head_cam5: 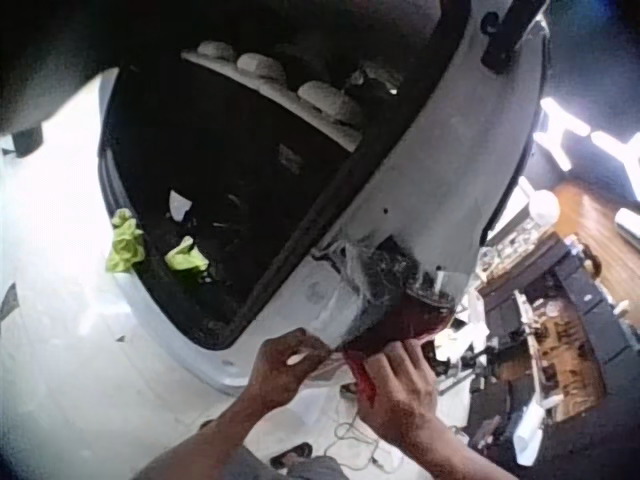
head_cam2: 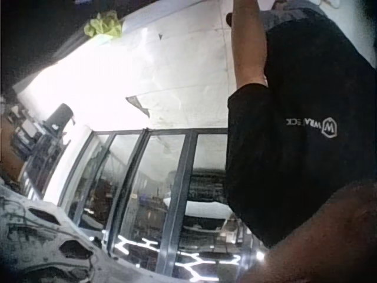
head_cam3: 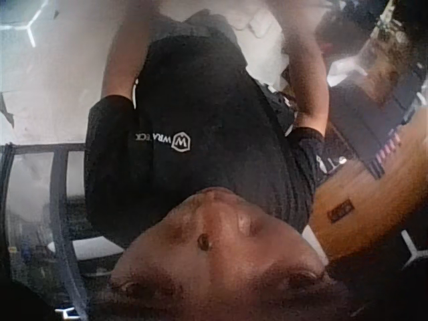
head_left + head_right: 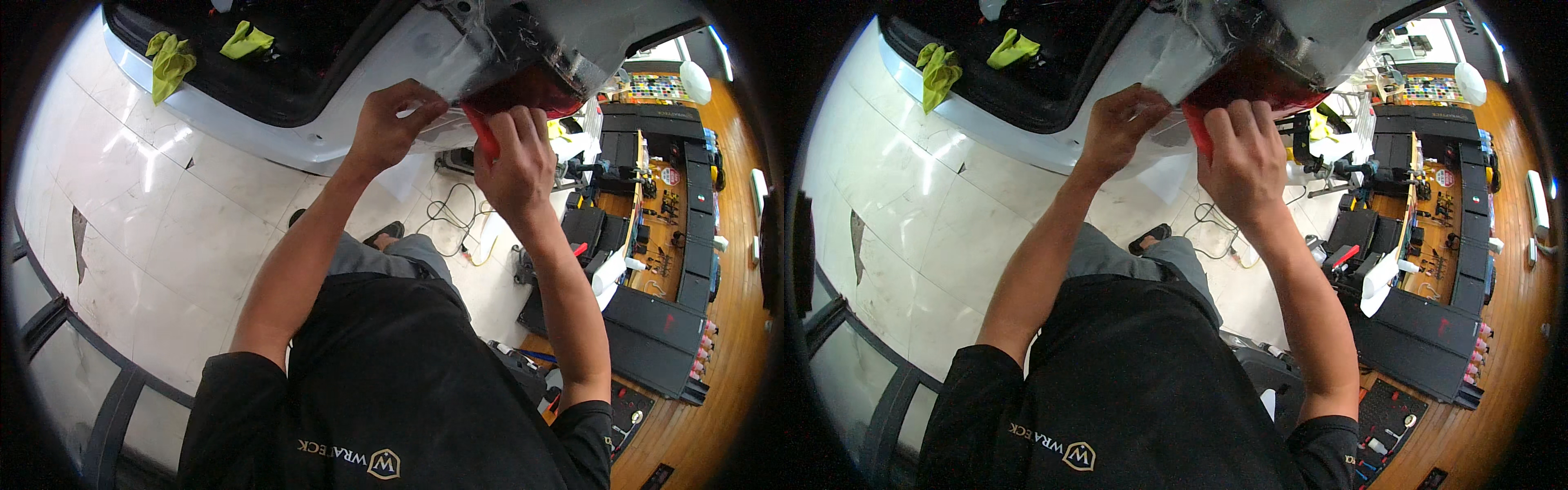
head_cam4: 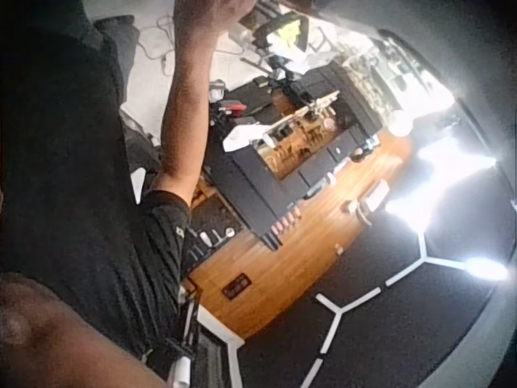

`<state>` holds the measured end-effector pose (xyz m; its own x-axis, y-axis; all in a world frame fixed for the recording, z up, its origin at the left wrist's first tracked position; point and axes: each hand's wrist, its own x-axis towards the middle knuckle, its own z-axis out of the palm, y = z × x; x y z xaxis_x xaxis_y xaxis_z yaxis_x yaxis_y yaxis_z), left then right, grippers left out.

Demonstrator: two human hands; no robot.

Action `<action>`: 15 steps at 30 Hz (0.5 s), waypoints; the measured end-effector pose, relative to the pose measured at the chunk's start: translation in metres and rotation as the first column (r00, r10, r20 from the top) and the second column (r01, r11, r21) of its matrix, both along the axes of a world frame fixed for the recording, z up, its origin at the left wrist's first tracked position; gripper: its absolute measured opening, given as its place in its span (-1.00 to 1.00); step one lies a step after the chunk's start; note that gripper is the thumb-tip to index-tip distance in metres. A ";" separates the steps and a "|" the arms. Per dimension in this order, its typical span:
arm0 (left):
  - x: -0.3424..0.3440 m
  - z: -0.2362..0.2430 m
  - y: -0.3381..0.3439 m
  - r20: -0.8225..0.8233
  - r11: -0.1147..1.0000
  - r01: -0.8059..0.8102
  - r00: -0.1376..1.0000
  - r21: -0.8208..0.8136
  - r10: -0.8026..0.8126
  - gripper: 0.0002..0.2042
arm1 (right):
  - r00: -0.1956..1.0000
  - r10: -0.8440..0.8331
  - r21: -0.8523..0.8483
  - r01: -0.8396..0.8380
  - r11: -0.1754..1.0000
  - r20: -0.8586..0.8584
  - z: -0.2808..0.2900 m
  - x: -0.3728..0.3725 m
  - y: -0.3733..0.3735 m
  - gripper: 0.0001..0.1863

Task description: The person applies a transparent protective film over the rear taillight of a white car. They use a red squeegee to smooth the film, spray liquid from a bottle to aid adhesion, and peel back sections to adjust placement. The process involves repeated smoothing and trimming around the taillight edges.

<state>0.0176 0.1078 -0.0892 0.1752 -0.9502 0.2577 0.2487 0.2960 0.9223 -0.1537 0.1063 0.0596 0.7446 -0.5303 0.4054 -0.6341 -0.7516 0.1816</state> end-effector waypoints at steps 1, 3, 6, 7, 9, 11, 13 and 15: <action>0.001 0.000 0.001 0.050 1.000 -0.021 0.999 -0.005 0.021 -0.81 | 1.000 -0.021 -0.020 0.021 1.000 -0.001 -0.003 0.002 0.002 -0.70; 0.002 -0.001 0.001 0.102 0.998 -0.052 0.993 -0.019 0.053 -0.83 | 0.998 -0.063 -0.069 0.061 0.996 -0.027 -0.009 0.004 0.007 -0.70; 0.000 -0.003 0.002 0.053 0.997 -0.065 0.996 -0.038 0.067 -0.81 | 0.997 -0.063 -0.135 0.056 0.989 -0.045 -0.016 0.003 0.006 -0.75; -0.002 -0.004 0.002 0.002 0.997 -0.065 0.998 -0.042 0.065 -0.81 | 0.997 -0.057 -0.148 0.049 0.988 -0.047 -0.017 0.005 0.005 -0.76; -0.006 -0.004 0.002 -0.048 0.996 -0.068 0.997 -0.058 0.065 -0.81 | 0.997 -0.068 -0.165 0.060 0.984 -0.043 -0.019 0.007 0.006 -0.79; -0.005 -0.006 0.001 -0.050 0.994 -0.086 0.995 -0.067 0.083 -0.81 | 0.996 -0.089 -0.158 0.083 0.984 -0.033 -0.022 0.011 0.009 -0.81; -0.001 -0.006 -0.003 0.036 0.993 -0.099 0.994 -0.056 0.102 -0.81 | 0.995 -0.094 -0.139 0.088 0.986 -0.035 -0.016 0.012 0.009 -0.80; 0.004 0.001 0.001 0.141 0.993 -0.111 0.983 -0.036 0.115 -0.80 | 0.996 -0.075 -0.102 0.070 0.992 -0.041 -0.013 0.009 0.008 -0.76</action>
<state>0.0214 0.1089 -0.0883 0.2404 -0.9187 0.3135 0.0784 0.3403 0.9371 -0.1445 0.1141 0.0470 0.7241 -0.5420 0.4265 -0.6760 -0.6803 0.2831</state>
